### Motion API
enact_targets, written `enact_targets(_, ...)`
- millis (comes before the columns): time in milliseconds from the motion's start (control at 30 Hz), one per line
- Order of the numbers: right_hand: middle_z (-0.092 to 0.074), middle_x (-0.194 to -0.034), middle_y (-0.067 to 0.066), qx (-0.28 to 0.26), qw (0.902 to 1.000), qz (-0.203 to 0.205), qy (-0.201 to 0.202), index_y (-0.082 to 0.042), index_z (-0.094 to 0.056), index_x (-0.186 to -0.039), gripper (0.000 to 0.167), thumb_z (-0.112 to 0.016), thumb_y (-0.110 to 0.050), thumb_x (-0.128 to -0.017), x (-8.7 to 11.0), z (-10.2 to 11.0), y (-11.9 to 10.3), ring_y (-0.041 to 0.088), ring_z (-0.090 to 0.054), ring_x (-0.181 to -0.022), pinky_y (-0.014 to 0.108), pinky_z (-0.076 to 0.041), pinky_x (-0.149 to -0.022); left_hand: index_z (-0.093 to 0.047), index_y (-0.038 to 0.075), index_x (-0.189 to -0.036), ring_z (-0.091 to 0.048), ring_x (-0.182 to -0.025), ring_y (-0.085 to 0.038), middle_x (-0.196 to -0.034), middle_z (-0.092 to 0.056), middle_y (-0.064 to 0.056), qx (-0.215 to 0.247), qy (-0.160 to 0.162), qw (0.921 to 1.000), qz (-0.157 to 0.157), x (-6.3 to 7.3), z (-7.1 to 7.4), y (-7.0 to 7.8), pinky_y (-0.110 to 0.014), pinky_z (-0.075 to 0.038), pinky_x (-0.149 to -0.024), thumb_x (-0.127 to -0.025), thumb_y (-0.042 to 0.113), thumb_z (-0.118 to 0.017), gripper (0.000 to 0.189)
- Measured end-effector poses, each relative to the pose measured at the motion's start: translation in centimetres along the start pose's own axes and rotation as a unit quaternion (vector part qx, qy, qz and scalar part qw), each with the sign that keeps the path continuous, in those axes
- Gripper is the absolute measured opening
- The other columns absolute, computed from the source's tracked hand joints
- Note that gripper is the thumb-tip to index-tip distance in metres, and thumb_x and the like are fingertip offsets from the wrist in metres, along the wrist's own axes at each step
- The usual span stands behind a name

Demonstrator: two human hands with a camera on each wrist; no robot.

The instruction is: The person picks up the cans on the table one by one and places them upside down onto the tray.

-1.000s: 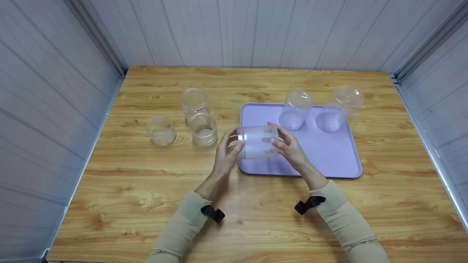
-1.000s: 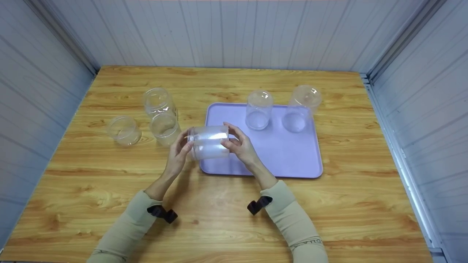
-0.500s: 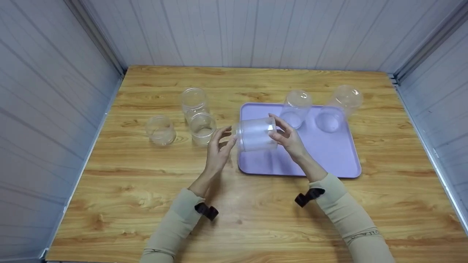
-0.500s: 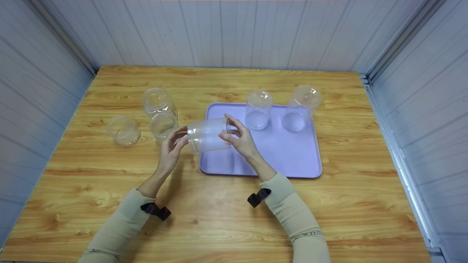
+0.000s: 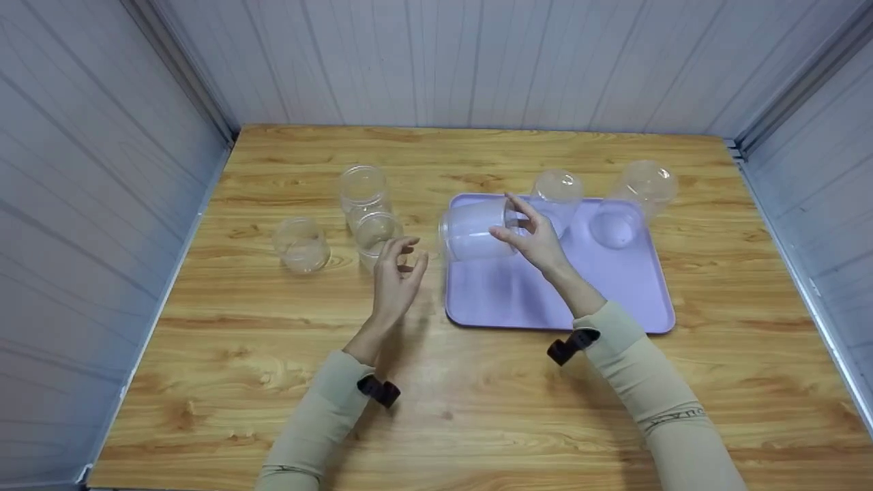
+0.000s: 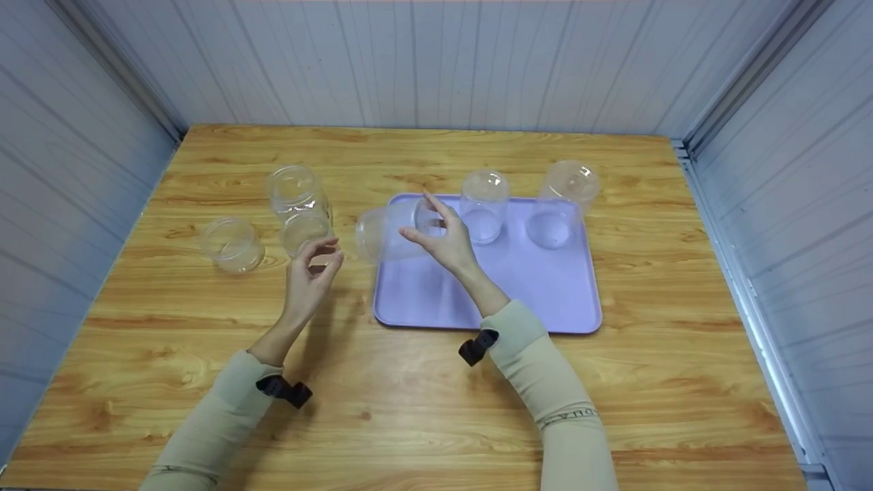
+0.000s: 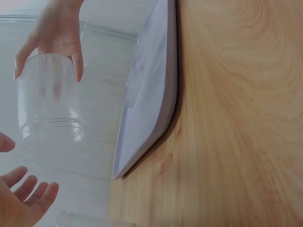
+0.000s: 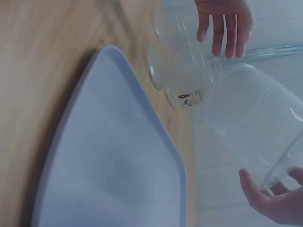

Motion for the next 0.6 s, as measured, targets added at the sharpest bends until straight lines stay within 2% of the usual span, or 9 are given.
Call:
enact_targets(100, -0.04, -0.127, 0.009, 0.037, 0.9992, -0.01, 0.011, -0.014, -0.036, -0.136, 0.071, -0.07, -0.024, -0.075, -0.6, 0.3, 0.0, 0.025, -0.046, -0.105, 0.028, -0.047, -0.07, -0.058, -0.005, -0.103, -0.05, -0.093, -0.03, -0.101, -0.053, -0.014, -0.048, -0.002, 0.9988, 0.007, -0.4, 0.3, -0.2, -0.031, -0.051, -0.065, -0.079, 0.008, -0.061, 0.027)
enact_targets(167, -0.041, -0.127, 0.008, 0.057, 0.9981, -0.013, 0.017, -0.015, -0.036, -0.136, 0.072, -0.071, -0.027, -0.074, -0.9, 0.4, 0.0, 0.025, -0.045, -0.106, 0.03, -0.047, -0.07, -0.058, -0.005, -0.105, -0.05, -0.095, -0.03, -0.102, -0.053, -0.014, -0.088, -0.003, 0.9961, 0.008, -0.7, 0.6, -0.2, -0.034, -0.05, -0.071, -0.079, 0.009, -0.062, 0.029)
enact_targets(333, -0.043, -0.129, 0.005, 0.105, 0.994, -0.007, 0.029, -0.016, -0.037, -0.136, 0.077, -0.073, -0.034, -0.07, -1.8, 0.5, -0.2, 0.023, -0.045, -0.107, 0.034, -0.046, -0.076, -0.057, -0.004, -0.107, -0.051, -0.096, -0.026, -0.104, -0.052, -0.013, -0.187, 0.003, 0.9822, -0.018, -1.5, 1.3, 0.2, -0.037, -0.043, -0.081, -0.078, 0.011, -0.064, 0.034)
enact_targets(500, -0.041, -0.133, 0.006, 0.157, 0.9869, -0.005, 0.035, -0.016, -0.037, -0.136, 0.08, -0.073, -0.038, -0.069, -2.8, 0.6, -0.3, 0.025, -0.042, -0.111, 0.039, -0.04, -0.087, -0.056, -0.003, -0.109, -0.052, -0.09, -0.027, -0.106, -0.051, -0.012, -0.22, 0.008, 0.975, -0.034, -2.1, 1.6, 0.1, -0.036, -0.045, -0.074, -0.077, 0.011, -0.064, 0.035)
enact_targets(600, -0.037, -0.133, 0.012, 0.193, 0.9808, -0.003, 0.032, -0.014, -0.036, -0.136, 0.081, -0.073, -0.04, -0.068, -3.3, 0.4, -0.3, 0.027, -0.04, -0.113, 0.042, -0.037, -0.09, -0.055, -0.002, -0.111, -0.051, -0.094, -0.027, -0.108, -0.05, -0.012, -0.238, 0.005, 0.9706, -0.037, -2.4, 1.8, -0.1, -0.037, -0.045, -0.074, -0.079, 0.014, -0.063, 0.036)
Point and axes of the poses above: each hand's wrist, its own x-axis away from the middle knuckle, its own z-axis out of the back of the hand, y = z × x, the point moved 8 cm from there along -x, towards the middle knuckle
